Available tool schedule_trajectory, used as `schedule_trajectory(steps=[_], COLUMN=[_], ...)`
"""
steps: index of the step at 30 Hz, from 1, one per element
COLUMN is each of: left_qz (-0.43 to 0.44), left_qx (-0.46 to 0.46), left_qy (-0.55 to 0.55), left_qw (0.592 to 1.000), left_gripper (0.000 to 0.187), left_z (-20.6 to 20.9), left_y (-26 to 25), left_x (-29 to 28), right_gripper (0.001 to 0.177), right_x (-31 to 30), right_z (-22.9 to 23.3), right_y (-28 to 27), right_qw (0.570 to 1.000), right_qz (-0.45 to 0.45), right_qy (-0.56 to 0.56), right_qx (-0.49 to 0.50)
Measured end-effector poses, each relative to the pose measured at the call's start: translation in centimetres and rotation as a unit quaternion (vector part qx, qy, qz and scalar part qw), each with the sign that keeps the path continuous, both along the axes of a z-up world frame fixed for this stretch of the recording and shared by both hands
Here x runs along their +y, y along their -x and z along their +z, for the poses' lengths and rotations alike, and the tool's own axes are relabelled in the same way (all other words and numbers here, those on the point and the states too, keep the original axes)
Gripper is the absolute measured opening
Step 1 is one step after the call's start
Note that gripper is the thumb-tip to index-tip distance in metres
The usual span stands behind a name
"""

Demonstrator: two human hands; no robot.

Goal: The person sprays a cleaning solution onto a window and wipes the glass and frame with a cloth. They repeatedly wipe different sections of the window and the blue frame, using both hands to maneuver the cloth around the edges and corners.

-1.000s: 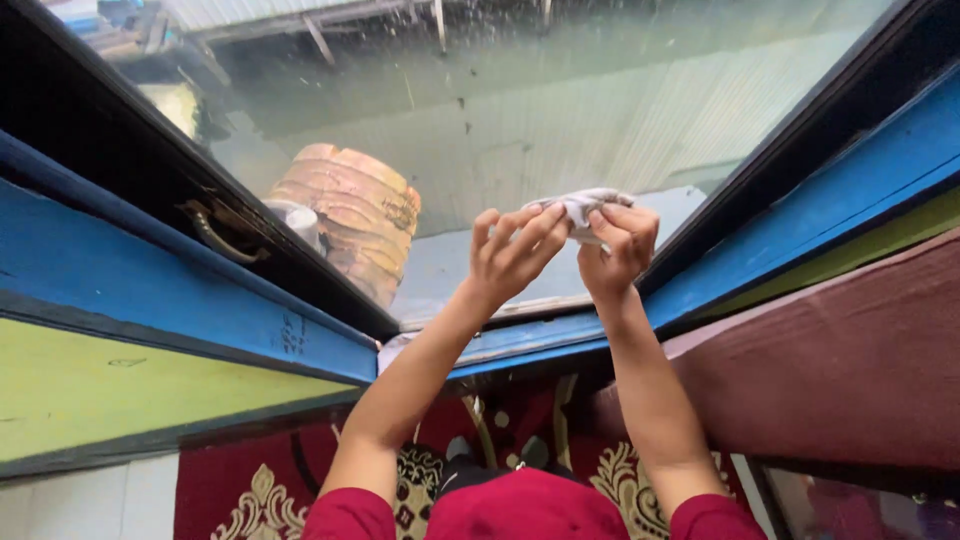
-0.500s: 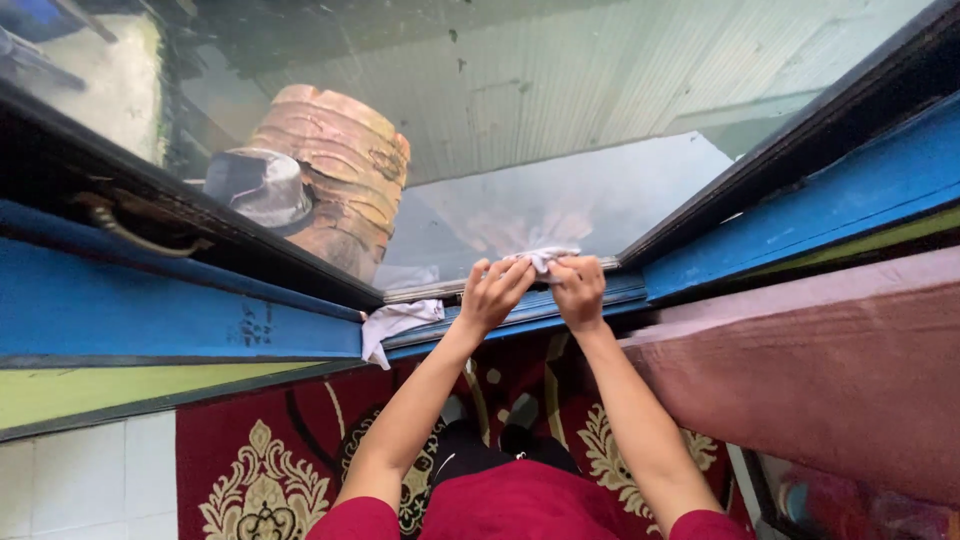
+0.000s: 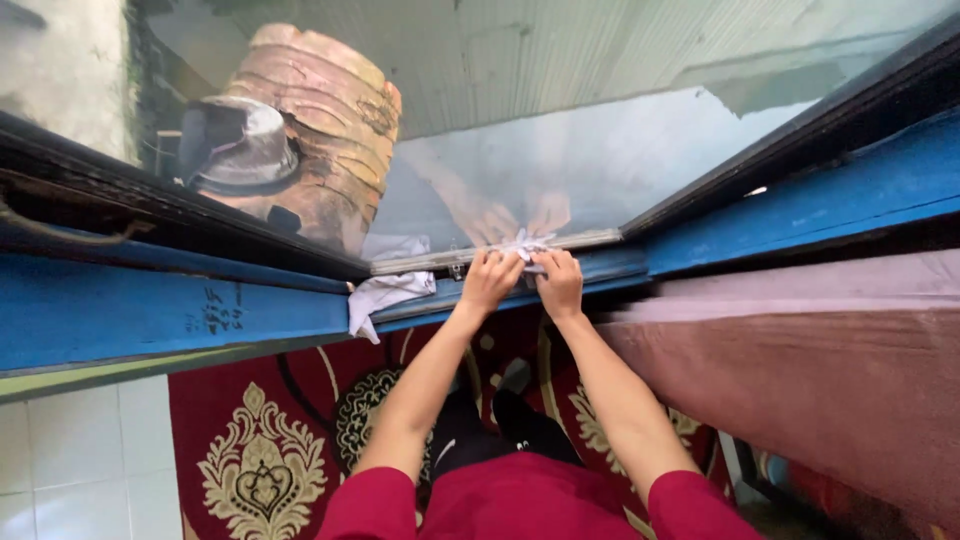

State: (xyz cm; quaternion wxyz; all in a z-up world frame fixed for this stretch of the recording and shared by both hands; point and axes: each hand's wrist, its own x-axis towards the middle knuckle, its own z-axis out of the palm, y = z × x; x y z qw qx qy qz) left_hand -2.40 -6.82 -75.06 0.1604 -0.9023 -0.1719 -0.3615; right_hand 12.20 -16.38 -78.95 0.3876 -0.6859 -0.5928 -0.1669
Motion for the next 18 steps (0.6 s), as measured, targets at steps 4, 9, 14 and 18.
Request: schedule_trajectory(steps=[4,9,14,18], left_qz=[0.027,0.004,-0.025,-0.039], left_qx=[0.016,-0.003,-0.120,-0.189], left_qy=[0.016,0.016,-0.074,-0.172], left_qw=[0.999,1.000,0.990,0.966], left_gripper=[0.011,0.008,0.024,0.028], left_z=[-1.0,6.9,27.8,41.4], left_y=[-0.3,0.0,1.4,2.1], left_x=[-0.3,-1.5,-2.5,-0.7], right_gripper=[0.031,0.023,0.032,0.033], right_x=[-0.3,-0.8,1.4,4.2], right_z=[0.0,6.9,20.4,37.4], right_y=[0.4,0.9,-0.2,-1.2], right_qw=[1.000,0.994,0.943,0.901], right_qz=[-0.028,-0.001,0.024,0.016], right_qy=[0.007,-0.099,-0.333,-0.414], right_qx=[0.014,0.041,-0.015,-0.128])
